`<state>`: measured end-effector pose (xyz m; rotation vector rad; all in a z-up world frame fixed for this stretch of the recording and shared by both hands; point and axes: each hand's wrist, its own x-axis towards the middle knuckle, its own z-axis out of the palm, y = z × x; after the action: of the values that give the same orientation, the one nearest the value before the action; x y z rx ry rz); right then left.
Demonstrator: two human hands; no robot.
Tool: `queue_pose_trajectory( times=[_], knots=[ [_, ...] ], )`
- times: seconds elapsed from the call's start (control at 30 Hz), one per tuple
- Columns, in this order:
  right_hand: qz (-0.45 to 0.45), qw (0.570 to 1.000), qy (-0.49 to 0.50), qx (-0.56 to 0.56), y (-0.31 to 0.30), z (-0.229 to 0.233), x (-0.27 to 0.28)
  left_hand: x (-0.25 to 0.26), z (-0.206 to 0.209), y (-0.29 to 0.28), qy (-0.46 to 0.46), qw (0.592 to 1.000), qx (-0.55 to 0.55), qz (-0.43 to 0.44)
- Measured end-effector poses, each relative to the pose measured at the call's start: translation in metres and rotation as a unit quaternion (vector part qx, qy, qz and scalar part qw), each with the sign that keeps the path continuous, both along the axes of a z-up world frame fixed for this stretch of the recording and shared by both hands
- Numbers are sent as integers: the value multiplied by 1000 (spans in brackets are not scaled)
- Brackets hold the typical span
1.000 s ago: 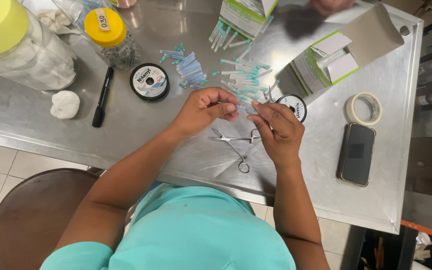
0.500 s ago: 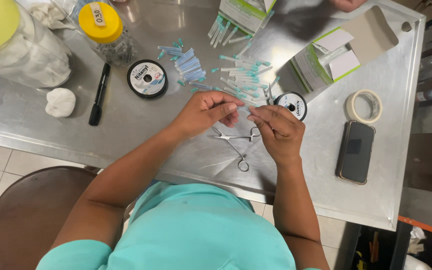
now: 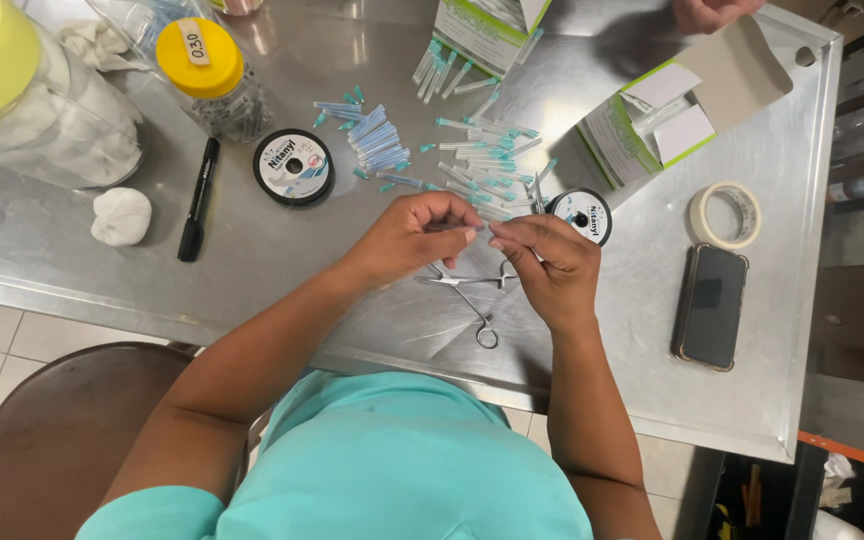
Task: The person assembles medical supplies on a stainless steel table. They use hemostats to hold a small tube while wrapping it with black thread, then cut the thread with scissors. The person repeats this process with several tubes, placing the finished items on the table.
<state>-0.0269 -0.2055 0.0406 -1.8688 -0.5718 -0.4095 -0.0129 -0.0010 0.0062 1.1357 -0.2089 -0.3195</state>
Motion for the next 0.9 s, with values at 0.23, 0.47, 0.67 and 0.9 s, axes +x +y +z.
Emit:
queue_pose_trajectory(
  times=[0.23,0.47,0.67,0.9],
  knots=[
    [3,1000,-5,8,1,0,2,-4,12,2,1,1000,-2,-7],
    [2,1000,5,1,5,3,0,-5,12,4,-5,1000,4,-25],
    [-1,1000,-10,-7,9,0,-1,-4,-3,0,-7,998,-15,-59],
    [-54,998,-38,1,16,2,-4,-9,1,-4,4,993,-92,-70]
  ],
)
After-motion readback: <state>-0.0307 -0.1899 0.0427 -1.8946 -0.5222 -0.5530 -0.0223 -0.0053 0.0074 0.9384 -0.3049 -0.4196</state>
